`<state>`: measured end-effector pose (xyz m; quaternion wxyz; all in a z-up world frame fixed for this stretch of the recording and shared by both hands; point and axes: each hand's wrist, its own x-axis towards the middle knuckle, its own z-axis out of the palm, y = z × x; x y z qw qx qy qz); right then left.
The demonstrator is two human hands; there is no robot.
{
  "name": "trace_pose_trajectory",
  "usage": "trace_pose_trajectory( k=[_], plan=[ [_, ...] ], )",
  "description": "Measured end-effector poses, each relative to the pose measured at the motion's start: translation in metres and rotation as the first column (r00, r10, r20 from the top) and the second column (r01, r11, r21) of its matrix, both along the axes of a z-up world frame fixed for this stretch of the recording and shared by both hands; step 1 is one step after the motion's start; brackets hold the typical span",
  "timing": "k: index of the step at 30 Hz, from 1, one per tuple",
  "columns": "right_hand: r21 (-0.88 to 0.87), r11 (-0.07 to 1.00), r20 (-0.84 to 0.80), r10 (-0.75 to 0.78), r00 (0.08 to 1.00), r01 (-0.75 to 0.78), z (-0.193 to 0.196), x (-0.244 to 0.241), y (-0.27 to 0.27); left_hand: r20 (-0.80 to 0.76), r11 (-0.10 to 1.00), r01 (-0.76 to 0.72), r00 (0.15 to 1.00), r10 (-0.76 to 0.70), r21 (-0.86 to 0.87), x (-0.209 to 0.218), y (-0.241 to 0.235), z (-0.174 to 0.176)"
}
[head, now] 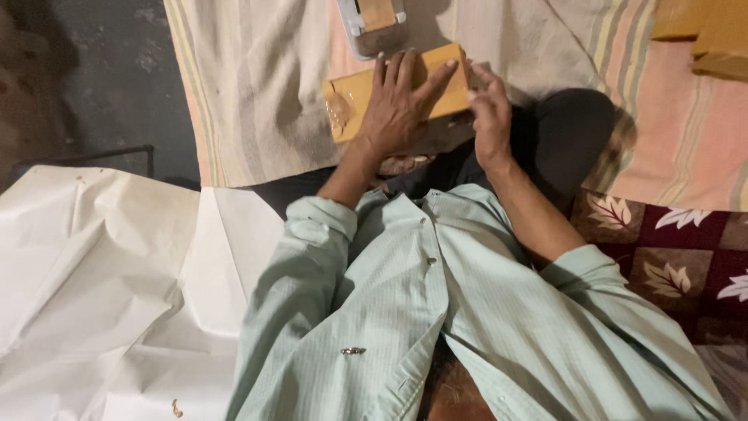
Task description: The person sits cross-legged and repeatedly folds the flaps of small brown paper envelopes, then uses a tape dispenser to apply adhesive tape to seal them. The sealed envelopes are placed into a growing stack on the floor.
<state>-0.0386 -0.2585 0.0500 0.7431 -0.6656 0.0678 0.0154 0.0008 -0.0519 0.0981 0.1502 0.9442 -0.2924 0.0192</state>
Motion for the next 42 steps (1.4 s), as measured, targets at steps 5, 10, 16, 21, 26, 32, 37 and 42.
trace_pose_trajectory(
  k=[5,10,16,21,26,32,37,42],
  plan=[
    [0.028,1.000,0.317,-0.023,0.948,0.015,0.010,0.004,0.004,-0.392,0.988,0.115,0.908,-0.149,-0.107,0.020,0.017,0.014],
    [0.004,1.000,0.443,0.007,0.896,-0.010,0.023,0.008,0.007,-0.662,0.666,-0.271,0.602,-0.446,-0.695,0.025,0.039,0.017],
    [0.163,0.976,0.193,0.109,0.975,-0.142,0.033,0.015,0.014,-0.612,0.370,-0.511,0.751,-0.246,-0.776,0.006,0.020,-0.016],
    [0.471,0.875,0.006,0.123,0.992,-0.111,0.029,0.012,0.025,-0.543,0.537,-0.499,0.835,0.088,-0.681,-0.003,-0.001,-0.031],
    [0.714,0.697,-0.103,0.187,0.977,-0.058,0.021,0.016,0.027,-0.555,0.392,-0.547,0.825,0.104,-0.740,-0.015,-0.008,-0.019],
    [0.790,0.604,-0.246,0.162,0.956,0.101,0.012,0.021,0.029,-0.505,0.327,-0.528,0.848,0.160,-0.784,-0.019,-0.008,-0.010],
    [0.627,0.779,-0.160,0.147,0.976,-0.015,0.007,0.027,0.018,-0.531,0.371,-0.547,0.833,0.156,-0.750,-0.018,-0.006,-0.019],
    [0.324,0.935,-0.046,0.168,0.985,-0.145,0.022,0.032,0.009,-0.598,0.387,-0.581,0.797,0.090,-0.716,-0.018,-0.007,-0.021]
  ],
)
